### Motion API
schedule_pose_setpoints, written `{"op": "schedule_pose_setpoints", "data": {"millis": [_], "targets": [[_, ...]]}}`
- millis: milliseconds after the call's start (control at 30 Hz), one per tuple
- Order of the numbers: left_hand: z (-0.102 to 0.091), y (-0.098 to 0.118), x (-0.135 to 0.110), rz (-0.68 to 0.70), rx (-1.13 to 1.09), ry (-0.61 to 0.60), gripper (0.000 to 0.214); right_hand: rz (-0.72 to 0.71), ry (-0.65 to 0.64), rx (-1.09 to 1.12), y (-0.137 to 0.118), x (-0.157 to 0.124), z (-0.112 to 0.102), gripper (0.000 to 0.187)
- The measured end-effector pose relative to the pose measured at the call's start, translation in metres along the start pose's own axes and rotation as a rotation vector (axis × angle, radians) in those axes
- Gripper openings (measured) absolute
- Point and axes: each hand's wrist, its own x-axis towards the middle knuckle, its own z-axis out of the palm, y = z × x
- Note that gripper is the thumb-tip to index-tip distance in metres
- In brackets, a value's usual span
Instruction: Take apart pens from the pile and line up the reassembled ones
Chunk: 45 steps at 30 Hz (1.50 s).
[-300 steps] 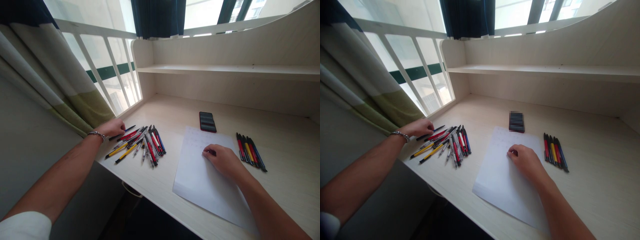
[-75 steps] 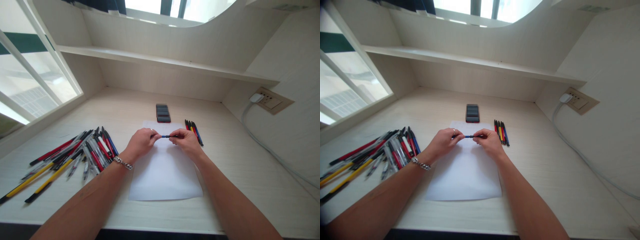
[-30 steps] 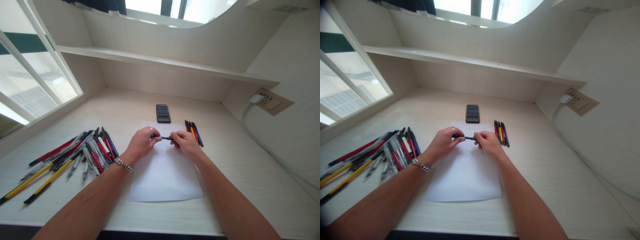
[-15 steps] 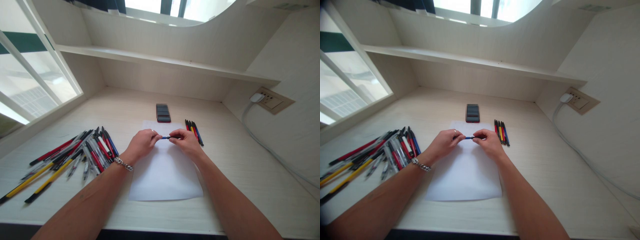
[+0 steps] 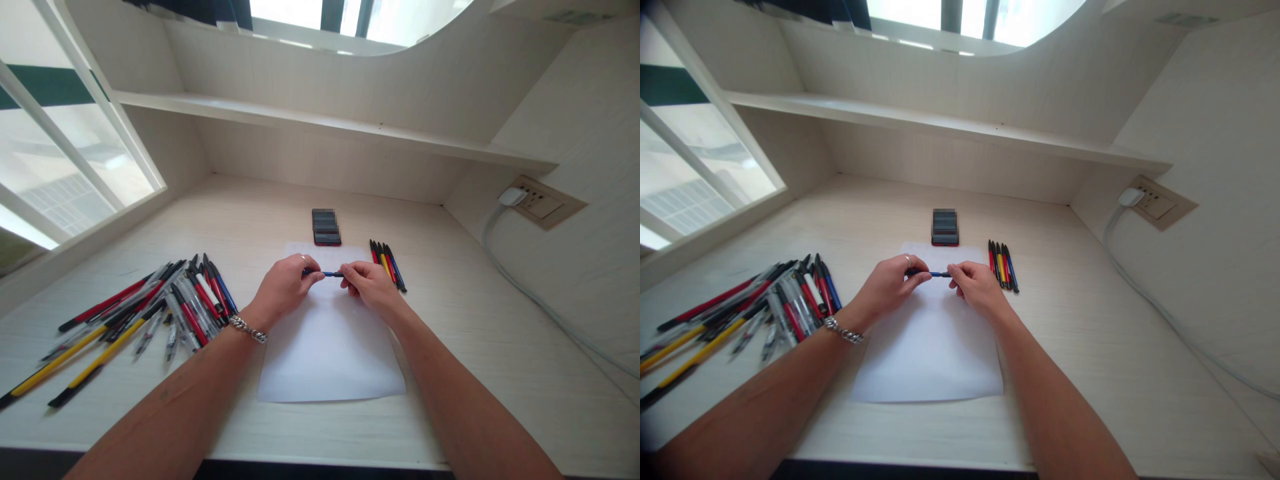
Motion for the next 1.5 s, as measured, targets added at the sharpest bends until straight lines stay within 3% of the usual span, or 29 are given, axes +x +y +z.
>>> {"op": "schedule_pose_setpoints", "data": {"millis": [167,367,733,900,1333,1500], "targets": [[-0.0012,0.0006,-0.0012,-0.033,0.035,-0.033,0.022,-0.1,0.012,0.04,-0.0014,-0.0014,0.0002,0.025],[-0.0022,0.0015,-0.0012,-0.061,0.06,-0.106,0.029,-0.117,0.068,0.062,0.0027,0.0012,0.0012,0.022],[0.0025,0.0009,-0.0037,0.037,0.032,-0.19,0.028,-0.113,0.072,0.061,-0.0027,-0.0015,0.0052,0.019],[0.0054,0.0034,-0.0043,0.079,-0.034,-0.174,0.028,-0.131,0.07,0.081,-0.0034,-0.0024,0.0065,0.019],[0.0007,0.0064,-0.0046,0.024,0.027,-0.14,0.023,-0.153,0.078,0.021,-0.0064,-0.0034,0.0013,0.017],[-0.0005,0.009,-0.0049,0.008,0.02,-0.126,0.024,-0.138,0.068,0.128,-0.0023,-0.0012,-0.0005,0.027]]}}
